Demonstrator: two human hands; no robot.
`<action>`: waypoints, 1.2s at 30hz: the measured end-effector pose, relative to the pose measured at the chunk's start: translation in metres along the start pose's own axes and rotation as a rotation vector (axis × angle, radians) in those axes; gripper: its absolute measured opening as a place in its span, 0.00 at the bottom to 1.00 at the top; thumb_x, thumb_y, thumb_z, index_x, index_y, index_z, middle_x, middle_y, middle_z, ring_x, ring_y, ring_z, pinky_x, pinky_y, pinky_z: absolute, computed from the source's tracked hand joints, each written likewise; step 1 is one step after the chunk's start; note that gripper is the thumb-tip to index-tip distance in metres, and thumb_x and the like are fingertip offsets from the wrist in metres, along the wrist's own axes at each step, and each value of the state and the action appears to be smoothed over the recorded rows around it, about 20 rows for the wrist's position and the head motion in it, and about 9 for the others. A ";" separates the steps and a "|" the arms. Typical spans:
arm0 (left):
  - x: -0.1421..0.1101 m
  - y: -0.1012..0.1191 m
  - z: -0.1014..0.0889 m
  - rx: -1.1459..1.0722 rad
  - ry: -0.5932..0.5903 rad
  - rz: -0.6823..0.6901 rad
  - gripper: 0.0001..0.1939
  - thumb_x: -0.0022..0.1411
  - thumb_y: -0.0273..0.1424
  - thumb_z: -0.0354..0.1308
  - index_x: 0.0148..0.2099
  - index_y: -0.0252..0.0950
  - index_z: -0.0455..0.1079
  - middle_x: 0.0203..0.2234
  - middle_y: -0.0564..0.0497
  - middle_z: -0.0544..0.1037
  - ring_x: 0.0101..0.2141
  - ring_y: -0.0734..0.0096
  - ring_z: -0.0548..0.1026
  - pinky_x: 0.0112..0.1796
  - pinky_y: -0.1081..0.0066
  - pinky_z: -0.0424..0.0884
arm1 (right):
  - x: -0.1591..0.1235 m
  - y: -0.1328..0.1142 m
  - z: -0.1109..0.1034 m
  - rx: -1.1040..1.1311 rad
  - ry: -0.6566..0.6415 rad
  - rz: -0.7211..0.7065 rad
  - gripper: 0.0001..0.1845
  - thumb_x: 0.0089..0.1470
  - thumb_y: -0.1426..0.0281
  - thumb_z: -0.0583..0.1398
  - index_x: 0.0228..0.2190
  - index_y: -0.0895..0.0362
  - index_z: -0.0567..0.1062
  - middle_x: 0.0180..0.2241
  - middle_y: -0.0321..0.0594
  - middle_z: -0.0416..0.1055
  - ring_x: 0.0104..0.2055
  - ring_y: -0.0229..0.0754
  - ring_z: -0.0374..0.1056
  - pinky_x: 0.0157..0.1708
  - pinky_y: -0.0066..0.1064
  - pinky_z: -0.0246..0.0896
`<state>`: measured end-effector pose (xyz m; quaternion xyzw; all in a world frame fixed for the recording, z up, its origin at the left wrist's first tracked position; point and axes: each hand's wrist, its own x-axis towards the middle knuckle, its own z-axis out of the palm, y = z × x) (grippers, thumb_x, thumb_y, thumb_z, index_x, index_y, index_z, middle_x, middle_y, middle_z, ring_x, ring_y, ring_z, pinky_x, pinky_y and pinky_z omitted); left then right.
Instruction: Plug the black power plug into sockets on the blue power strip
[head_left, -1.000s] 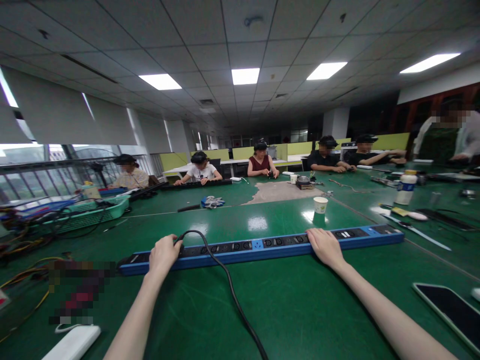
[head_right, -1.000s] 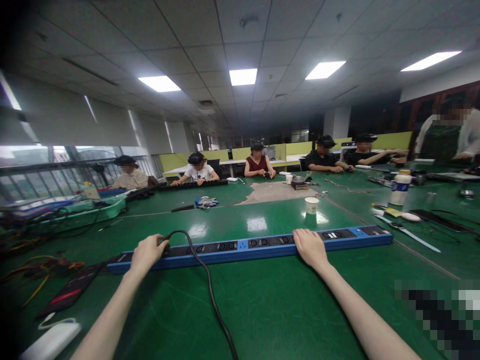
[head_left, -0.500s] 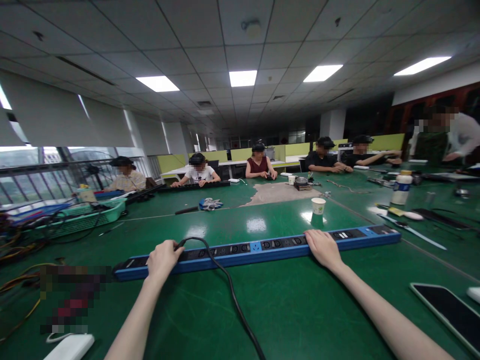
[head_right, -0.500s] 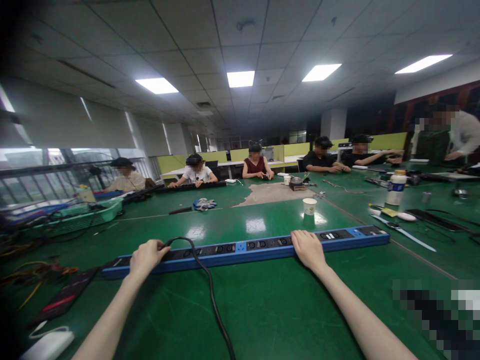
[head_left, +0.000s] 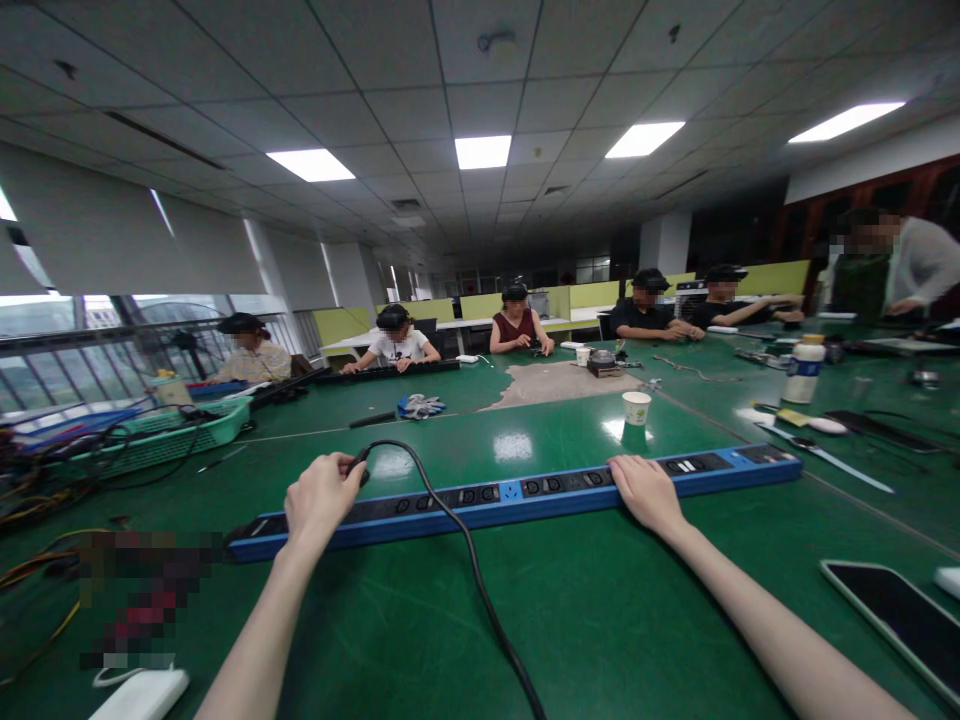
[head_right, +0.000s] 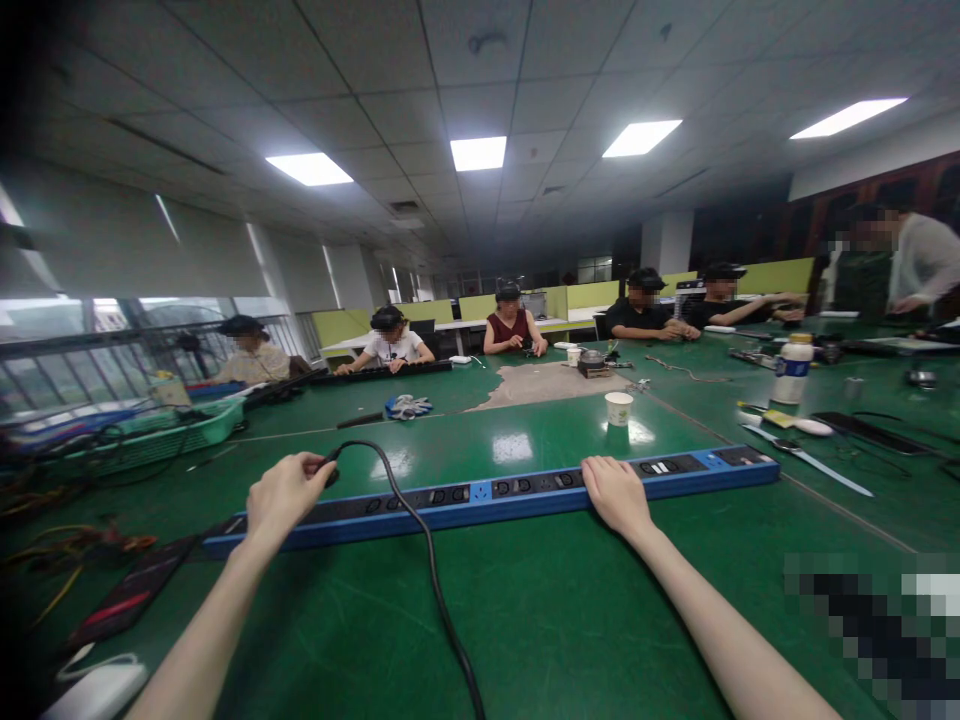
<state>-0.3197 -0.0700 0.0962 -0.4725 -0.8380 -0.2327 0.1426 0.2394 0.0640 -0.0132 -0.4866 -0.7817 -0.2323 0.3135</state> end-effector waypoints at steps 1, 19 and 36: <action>0.000 0.003 -0.002 -0.015 -0.036 -0.020 0.25 0.62 0.54 0.53 0.50 0.45 0.78 0.45 0.45 0.82 0.44 0.48 0.79 0.39 0.61 0.70 | 0.000 0.000 0.000 0.005 0.005 0.003 0.22 0.70 0.65 0.45 0.44 0.52 0.77 0.43 0.41 0.78 0.47 0.45 0.69 0.49 0.36 0.53; -0.010 0.011 0.026 0.060 -0.172 -0.053 0.23 0.60 0.52 0.55 0.45 0.43 0.80 0.39 0.40 0.83 0.42 0.43 0.79 0.41 0.57 0.71 | 0.000 0.000 -0.001 0.012 0.005 -0.005 0.22 0.70 0.65 0.44 0.45 0.52 0.77 0.44 0.43 0.78 0.48 0.45 0.69 0.50 0.37 0.53; -0.022 0.018 0.034 0.097 -0.199 -0.031 0.23 0.63 0.51 0.54 0.48 0.41 0.78 0.44 0.39 0.81 0.43 0.48 0.79 0.41 0.60 0.71 | -0.001 -0.001 0.001 -0.008 0.008 0.001 0.21 0.70 0.65 0.46 0.44 0.53 0.78 0.44 0.43 0.78 0.48 0.45 0.69 0.49 0.36 0.53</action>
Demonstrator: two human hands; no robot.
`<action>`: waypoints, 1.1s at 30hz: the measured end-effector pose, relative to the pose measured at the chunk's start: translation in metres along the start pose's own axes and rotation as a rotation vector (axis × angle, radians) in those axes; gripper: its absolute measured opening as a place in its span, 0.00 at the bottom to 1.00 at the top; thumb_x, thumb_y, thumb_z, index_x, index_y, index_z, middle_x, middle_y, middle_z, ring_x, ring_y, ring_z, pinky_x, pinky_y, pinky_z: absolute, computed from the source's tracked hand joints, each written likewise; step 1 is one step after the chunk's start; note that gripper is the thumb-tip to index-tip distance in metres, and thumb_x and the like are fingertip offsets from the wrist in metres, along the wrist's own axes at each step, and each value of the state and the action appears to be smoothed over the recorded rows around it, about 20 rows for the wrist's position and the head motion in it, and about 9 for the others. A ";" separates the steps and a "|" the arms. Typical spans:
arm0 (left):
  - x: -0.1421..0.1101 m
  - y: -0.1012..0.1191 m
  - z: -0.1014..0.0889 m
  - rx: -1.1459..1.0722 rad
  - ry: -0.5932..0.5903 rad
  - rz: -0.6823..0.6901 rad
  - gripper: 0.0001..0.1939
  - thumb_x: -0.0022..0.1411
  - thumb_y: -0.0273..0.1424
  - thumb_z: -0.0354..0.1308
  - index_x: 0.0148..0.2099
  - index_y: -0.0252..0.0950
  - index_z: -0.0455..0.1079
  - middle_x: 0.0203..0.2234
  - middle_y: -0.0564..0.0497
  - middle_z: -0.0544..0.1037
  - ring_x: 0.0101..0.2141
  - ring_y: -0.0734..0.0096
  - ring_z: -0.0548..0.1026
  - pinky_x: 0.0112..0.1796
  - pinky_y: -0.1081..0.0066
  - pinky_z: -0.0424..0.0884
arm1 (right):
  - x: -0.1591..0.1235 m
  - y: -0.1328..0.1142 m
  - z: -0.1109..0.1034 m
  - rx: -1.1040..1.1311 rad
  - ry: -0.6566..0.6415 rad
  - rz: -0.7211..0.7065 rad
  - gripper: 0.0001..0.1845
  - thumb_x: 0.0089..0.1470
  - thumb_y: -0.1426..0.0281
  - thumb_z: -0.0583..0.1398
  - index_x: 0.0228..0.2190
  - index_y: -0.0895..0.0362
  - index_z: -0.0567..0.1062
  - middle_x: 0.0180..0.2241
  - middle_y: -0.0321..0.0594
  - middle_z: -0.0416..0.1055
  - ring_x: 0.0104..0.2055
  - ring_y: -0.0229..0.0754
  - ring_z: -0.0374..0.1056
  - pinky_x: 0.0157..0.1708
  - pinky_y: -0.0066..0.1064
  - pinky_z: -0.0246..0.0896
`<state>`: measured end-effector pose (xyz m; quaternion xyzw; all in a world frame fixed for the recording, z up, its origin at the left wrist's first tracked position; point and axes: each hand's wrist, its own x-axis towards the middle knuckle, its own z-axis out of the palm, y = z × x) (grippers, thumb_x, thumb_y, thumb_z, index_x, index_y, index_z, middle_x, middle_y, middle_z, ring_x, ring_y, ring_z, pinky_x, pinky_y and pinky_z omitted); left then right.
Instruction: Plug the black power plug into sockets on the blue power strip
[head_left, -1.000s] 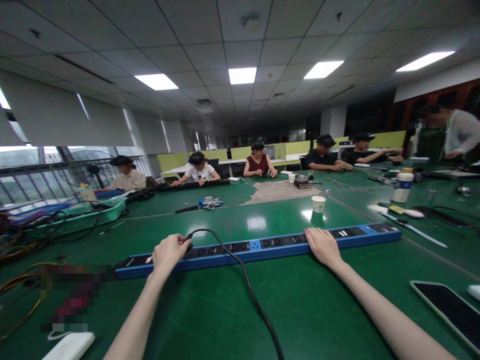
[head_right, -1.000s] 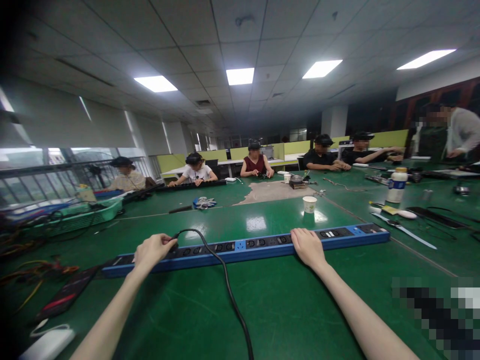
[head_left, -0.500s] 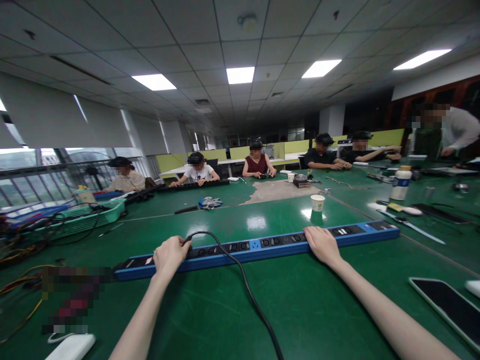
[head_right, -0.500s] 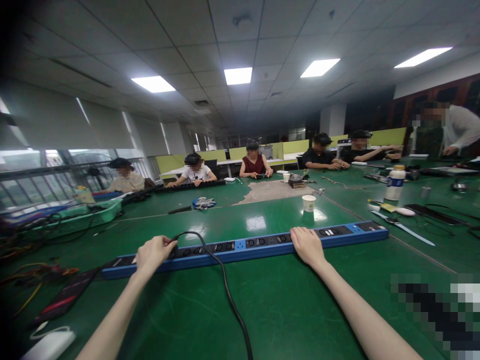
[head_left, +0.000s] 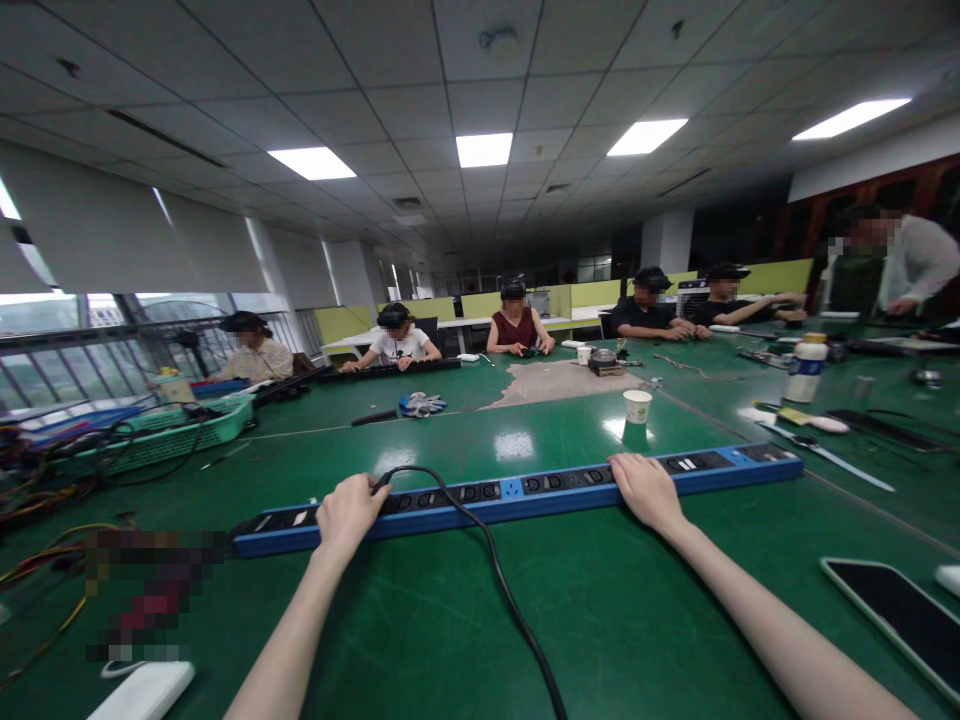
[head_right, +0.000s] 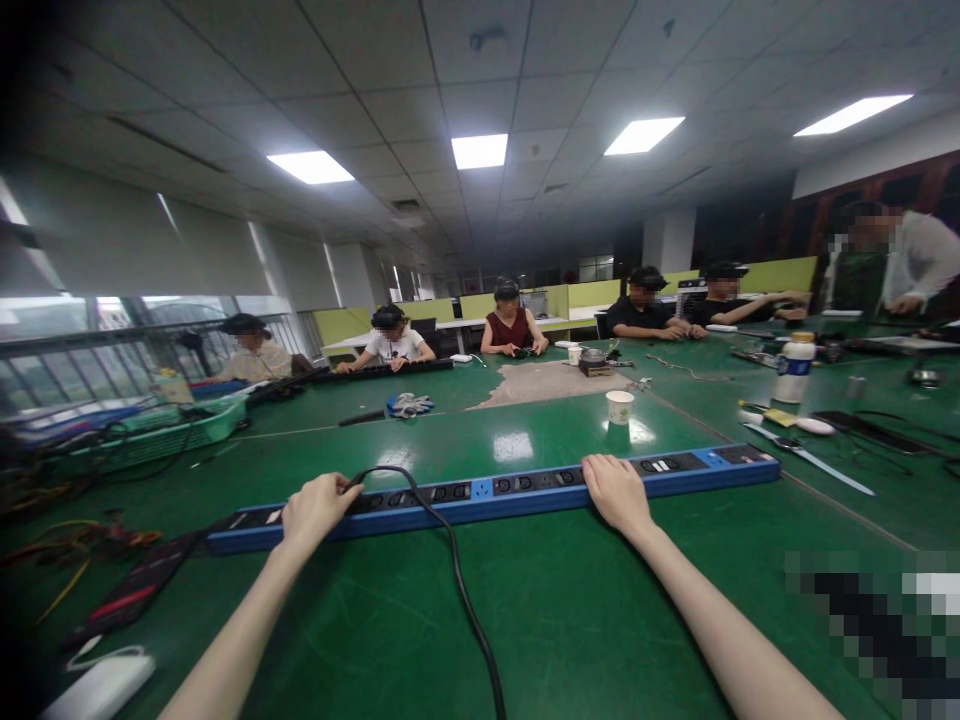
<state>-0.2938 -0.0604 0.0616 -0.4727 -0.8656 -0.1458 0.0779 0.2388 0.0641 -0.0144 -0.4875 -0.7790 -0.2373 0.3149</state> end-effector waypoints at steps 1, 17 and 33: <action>0.001 -0.002 -0.001 -0.015 -0.018 -0.011 0.23 0.63 0.52 0.55 0.47 0.42 0.78 0.43 0.39 0.82 0.43 0.47 0.79 0.41 0.60 0.71 | 0.000 0.000 0.001 0.003 0.004 0.000 0.21 0.70 0.65 0.45 0.44 0.53 0.78 0.44 0.43 0.78 0.48 0.45 0.69 0.49 0.36 0.53; -0.010 0.023 -0.065 -0.295 0.270 0.277 0.20 0.67 0.45 0.50 0.54 0.43 0.73 0.47 0.47 0.78 0.36 0.64 0.78 0.39 0.67 0.71 | 0.000 0.001 0.000 0.016 0.006 0.001 0.21 0.70 0.66 0.45 0.44 0.52 0.77 0.43 0.42 0.78 0.48 0.45 0.68 0.49 0.36 0.51; -0.025 0.056 -0.014 -0.779 -0.398 0.544 0.19 0.61 0.40 0.54 0.49 0.36 0.74 0.45 0.46 0.81 0.34 0.66 0.80 0.38 0.67 0.75 | 0.001 0.000 -0.003 0.011 0.005 -0.005 0.22 0.70 0.65 0.44 0.44 0.53 0.77 0.43 0.43 0.78 0.47 0.45 0.68 0.49 0.36 0.51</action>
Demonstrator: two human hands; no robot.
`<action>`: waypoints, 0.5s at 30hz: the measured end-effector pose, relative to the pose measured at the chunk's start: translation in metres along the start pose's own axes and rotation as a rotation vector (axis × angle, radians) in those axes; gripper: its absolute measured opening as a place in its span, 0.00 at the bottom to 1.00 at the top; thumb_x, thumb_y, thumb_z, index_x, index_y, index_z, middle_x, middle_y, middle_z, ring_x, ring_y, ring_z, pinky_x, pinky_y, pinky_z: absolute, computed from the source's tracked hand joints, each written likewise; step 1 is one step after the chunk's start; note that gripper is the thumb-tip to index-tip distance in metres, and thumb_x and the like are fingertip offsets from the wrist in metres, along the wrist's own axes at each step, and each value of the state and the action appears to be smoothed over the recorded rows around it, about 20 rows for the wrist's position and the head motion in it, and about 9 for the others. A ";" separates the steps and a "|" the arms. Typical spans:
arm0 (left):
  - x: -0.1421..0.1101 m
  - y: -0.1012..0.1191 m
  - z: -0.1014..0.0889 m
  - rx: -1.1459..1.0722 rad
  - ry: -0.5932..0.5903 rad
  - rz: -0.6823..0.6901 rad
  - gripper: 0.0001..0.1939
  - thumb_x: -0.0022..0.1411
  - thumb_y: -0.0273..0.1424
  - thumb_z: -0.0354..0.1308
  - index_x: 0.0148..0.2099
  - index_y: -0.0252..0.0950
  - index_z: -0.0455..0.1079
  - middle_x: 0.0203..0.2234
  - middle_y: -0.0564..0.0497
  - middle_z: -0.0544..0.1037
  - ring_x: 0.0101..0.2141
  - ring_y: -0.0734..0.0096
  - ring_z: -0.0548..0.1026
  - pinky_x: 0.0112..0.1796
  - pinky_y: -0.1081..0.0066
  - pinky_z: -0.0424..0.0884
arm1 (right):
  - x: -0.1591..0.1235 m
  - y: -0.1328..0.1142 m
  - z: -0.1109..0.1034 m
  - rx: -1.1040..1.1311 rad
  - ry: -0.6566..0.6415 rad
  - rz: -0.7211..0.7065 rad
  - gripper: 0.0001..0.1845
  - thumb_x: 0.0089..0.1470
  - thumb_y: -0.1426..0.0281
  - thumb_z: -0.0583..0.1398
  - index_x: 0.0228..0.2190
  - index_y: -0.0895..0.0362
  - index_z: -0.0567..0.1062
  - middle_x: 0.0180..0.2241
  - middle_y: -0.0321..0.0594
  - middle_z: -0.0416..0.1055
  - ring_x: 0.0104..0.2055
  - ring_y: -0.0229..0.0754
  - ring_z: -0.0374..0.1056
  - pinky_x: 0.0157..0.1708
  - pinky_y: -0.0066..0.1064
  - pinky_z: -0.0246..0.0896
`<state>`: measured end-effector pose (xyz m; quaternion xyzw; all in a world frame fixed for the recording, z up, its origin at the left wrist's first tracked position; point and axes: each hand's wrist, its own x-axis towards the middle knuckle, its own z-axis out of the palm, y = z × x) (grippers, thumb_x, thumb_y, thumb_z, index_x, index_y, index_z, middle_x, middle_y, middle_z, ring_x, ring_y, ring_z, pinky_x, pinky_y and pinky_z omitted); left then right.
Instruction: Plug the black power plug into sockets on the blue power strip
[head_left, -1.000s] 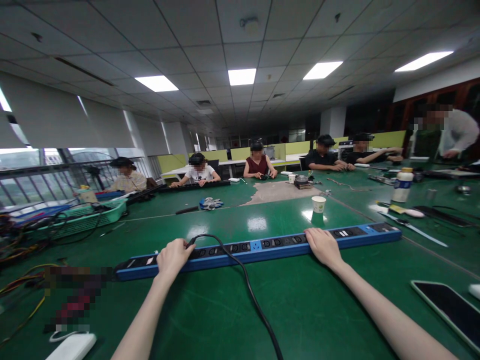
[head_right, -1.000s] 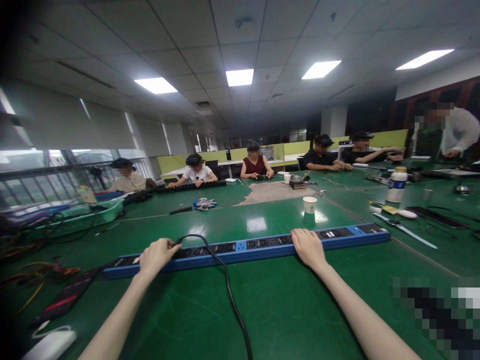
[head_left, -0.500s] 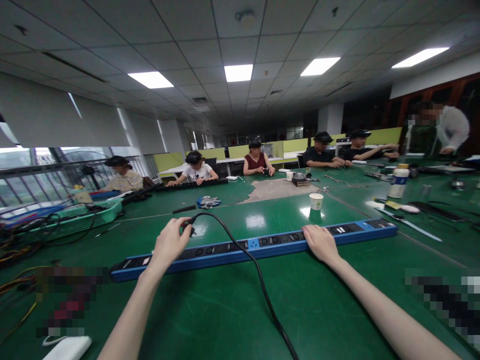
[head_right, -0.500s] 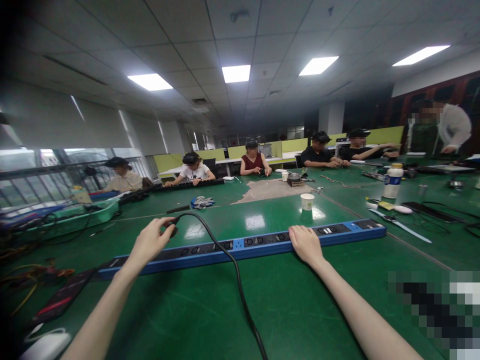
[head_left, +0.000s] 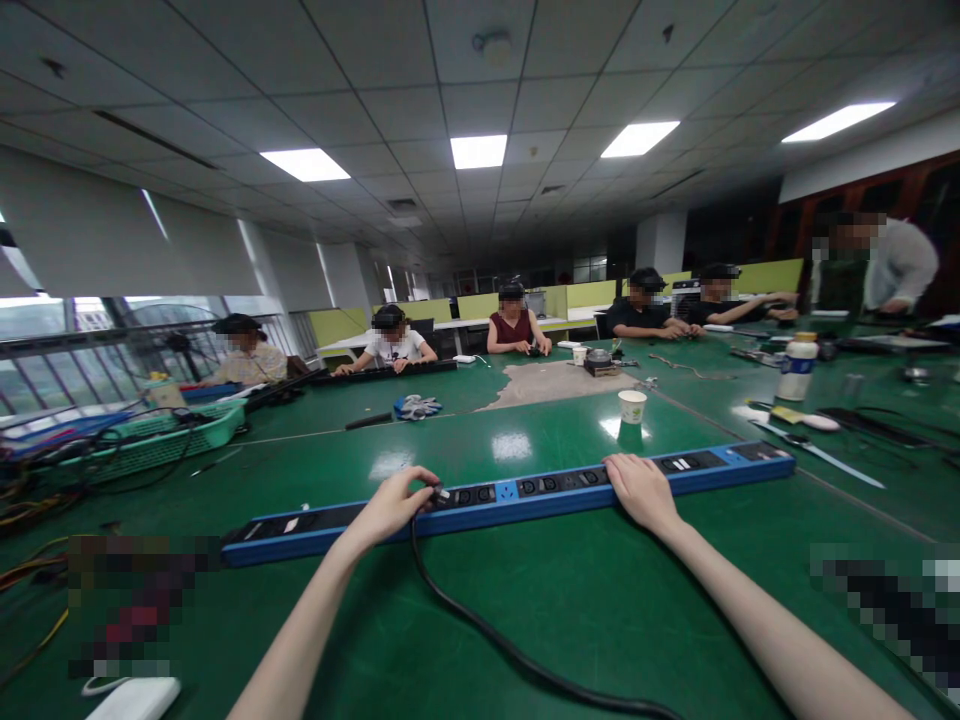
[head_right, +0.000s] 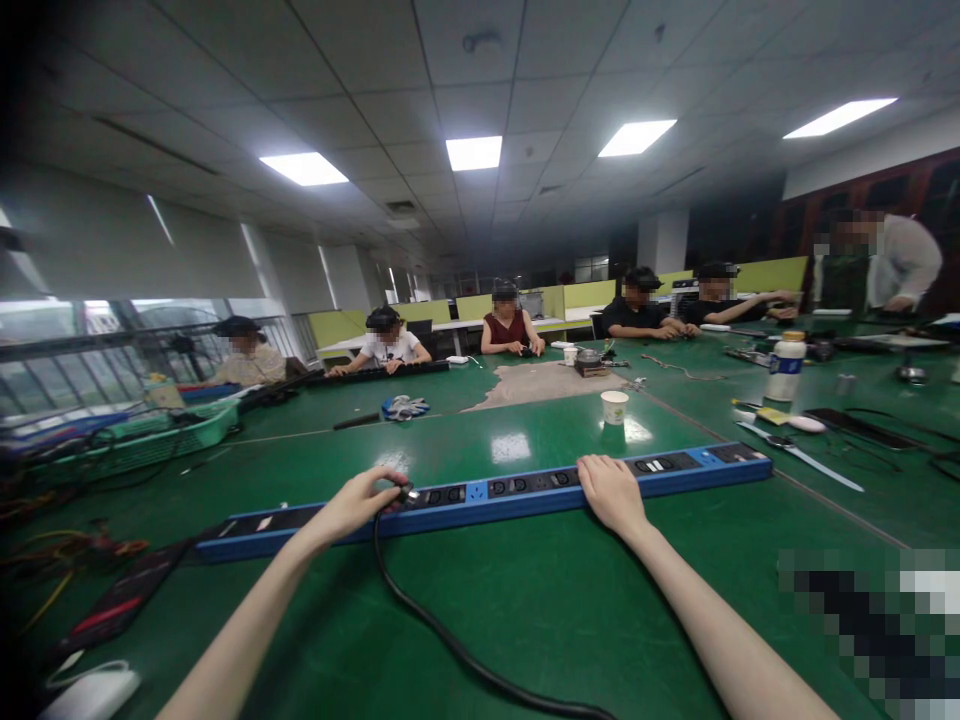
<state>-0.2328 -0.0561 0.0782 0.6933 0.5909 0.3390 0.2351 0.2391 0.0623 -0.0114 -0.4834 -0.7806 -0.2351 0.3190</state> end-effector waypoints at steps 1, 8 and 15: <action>0.001 -0.003 0.004 0.049 0.028 0.005 0.19 0.60 0.39 0.56 0.51 0.36 0.73 0.46 0.45 0.80 0.33 0.67 0.80 0.37 0.68 0.75 | 0.000 0.000 0.000 0.001 0.000 0.001 0.22 0.70 0.65 0.44 0.44 0.53 0.77 0.43 0.43 0.78 0.47 0.45 0.68 0.49 0.36 0.51; 0.002 -0.003 0.011 0.423 0.176 -0.042 0.17 0.60 0.33 0.60 0.51 0.36 0.76 0.47 0.43 0.81 0.43 0.59 0.79 0.45 0.67 0.71 | 0.000 0.000 -0.001 0.008 -0.011 0.008 0.22 0.70 0.65 0.44 0.44 0.52 0.77 0.43 0.42 0.78 0.47 0.44 0.68 0.49 0.36 0.51; -0.004 0.023 0.021 0.659 0.175 -0.067 0.15 0.63 0.28 0.57 0.51 0.40 0.77 0.46 0.43 0.81 0.50 0.56 0.77 0.49 0.66 0.68 | 0.000 -0.001 -0.002 0.012 -0.008 0.016 0.21 0.69 0.65 0.45 0.43 0.52 0.77 0.43 0.42 0.78 0.47 0.45 0.68 0.49 0.36 0.51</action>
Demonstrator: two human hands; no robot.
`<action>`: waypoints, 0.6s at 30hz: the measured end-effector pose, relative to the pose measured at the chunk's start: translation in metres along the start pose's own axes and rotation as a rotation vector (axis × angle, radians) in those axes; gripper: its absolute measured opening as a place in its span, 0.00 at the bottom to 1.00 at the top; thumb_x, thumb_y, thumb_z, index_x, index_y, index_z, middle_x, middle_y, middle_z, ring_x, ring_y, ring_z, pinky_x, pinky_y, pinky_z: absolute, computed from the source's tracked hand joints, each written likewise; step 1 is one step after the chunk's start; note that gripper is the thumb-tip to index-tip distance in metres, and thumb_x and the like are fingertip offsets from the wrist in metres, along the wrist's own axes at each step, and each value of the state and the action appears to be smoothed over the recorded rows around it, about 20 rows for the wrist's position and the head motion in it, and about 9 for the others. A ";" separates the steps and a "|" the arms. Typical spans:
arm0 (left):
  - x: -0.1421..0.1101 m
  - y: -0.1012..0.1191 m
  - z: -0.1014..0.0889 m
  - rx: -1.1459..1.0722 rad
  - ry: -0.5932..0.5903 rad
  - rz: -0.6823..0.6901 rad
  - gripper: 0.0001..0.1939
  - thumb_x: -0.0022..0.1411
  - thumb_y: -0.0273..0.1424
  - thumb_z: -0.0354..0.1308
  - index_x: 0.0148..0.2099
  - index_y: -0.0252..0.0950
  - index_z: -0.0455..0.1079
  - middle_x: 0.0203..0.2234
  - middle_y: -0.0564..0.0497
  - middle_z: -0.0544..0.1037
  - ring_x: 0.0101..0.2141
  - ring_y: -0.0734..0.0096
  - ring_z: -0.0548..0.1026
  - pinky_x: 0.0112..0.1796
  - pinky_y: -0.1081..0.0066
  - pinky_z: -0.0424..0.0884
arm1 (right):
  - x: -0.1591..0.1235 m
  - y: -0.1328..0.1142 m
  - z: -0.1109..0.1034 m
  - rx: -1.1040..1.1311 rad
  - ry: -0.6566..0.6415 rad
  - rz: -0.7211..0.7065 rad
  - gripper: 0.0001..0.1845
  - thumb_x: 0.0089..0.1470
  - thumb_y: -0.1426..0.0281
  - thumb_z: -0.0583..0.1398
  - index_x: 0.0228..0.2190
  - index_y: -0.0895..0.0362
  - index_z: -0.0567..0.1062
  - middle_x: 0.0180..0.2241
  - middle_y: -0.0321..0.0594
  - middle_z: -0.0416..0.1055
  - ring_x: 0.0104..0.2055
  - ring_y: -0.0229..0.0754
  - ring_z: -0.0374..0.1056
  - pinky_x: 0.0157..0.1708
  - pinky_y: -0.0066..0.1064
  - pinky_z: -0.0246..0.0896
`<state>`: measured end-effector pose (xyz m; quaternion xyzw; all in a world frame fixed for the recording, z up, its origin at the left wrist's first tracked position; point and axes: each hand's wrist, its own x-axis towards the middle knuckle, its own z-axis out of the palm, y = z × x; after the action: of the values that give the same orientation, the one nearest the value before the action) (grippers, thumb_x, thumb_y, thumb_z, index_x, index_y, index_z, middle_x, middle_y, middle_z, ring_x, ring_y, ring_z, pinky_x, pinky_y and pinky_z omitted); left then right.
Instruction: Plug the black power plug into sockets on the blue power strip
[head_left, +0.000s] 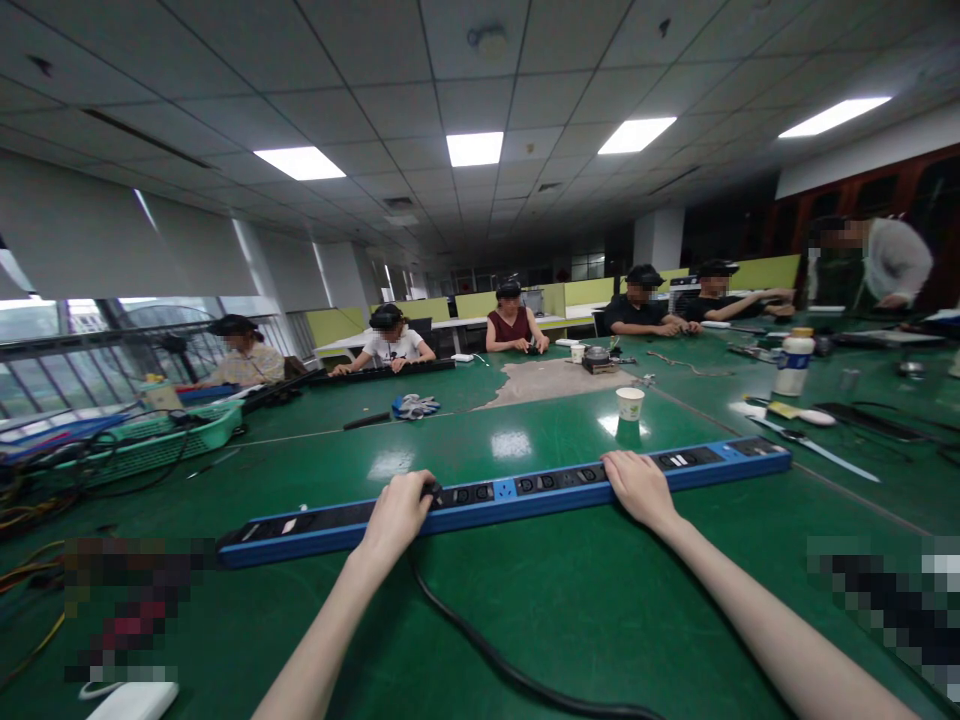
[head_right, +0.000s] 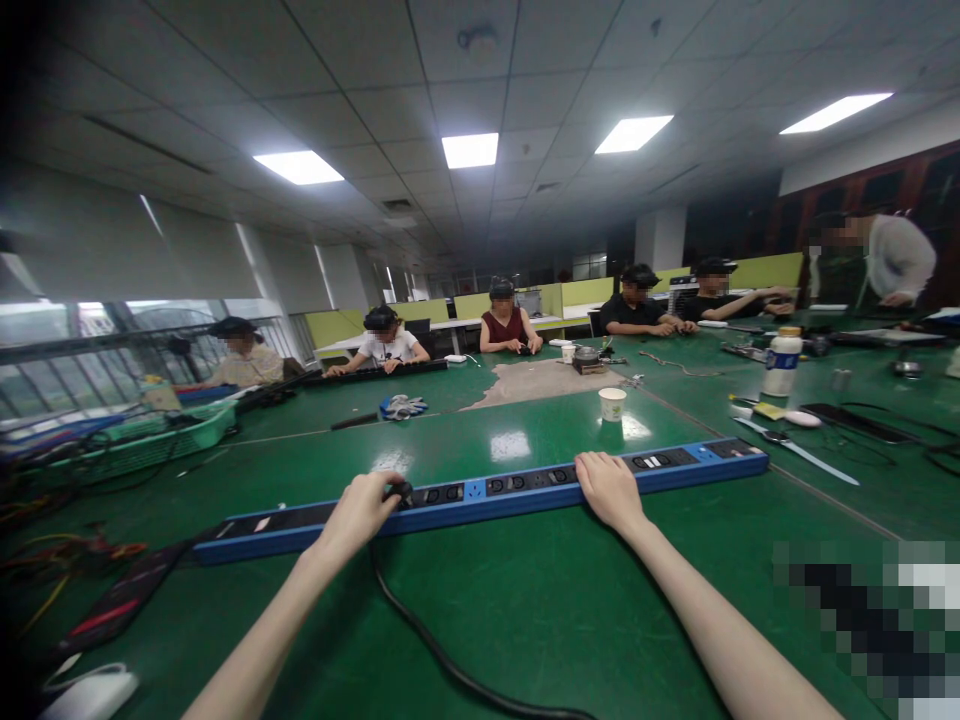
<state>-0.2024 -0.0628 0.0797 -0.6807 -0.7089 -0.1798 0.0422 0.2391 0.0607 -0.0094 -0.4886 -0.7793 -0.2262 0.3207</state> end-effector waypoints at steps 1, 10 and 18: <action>-0.002 0.005 0.000 0.027 -0.007 0.000 0.14 0.64 0.27 0.56 0.50 0.40 0.76 0.45 0.43 0.81 0.50 0.57 0.77 0.49 0.66 0.68 | 0.000 0.000 0.000 0.002 -0.001 0.000 0.21 0.69 0.65 0.45 0.44 0.52 0.77 0.43 0.43 0.78 0.47 0.45 0.68 0.49 0.36 0.51; -0.015 0.036 -0.001 0.256 -0.049 0.113 0.19 0.70 0.26 0.43 0.55 0.36 0.71 0.37 0.39 0.79 0.42 0.55 0.79 0.45 0.62 0.70 | -0.001 -0.001 0.002 0.007 -0.003 0.011 0.21 0.70 0.65 0.45 0.44 0.53 0.77 0.43 0.42 0.78 0.47 0.45 0.68 0.49 0.36 0.51; -0.006 0.018 -0.007 0.006 -0.048 0.034 0.17 0.68 0.31 0.52 0.56 0.41 0.74 0.45 0.42 0.82 0.50 0.54 0.78 0.50 0.62 0.70 | -0.001 -0.001 0.001 -0.013 -0.004 0.007 0.20 0.70 0.66 0.45 0.43 0.53 0.76 0.42 0.42 0.78 0.47 0.45 0.68 0.49 0.36 0.51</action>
<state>-0.1856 -0.0705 0.0875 -0.6966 -0.6986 -0.1607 0.0305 0.2384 0.0605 -0.0108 -0.4940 -0.7767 -0.2289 0.3168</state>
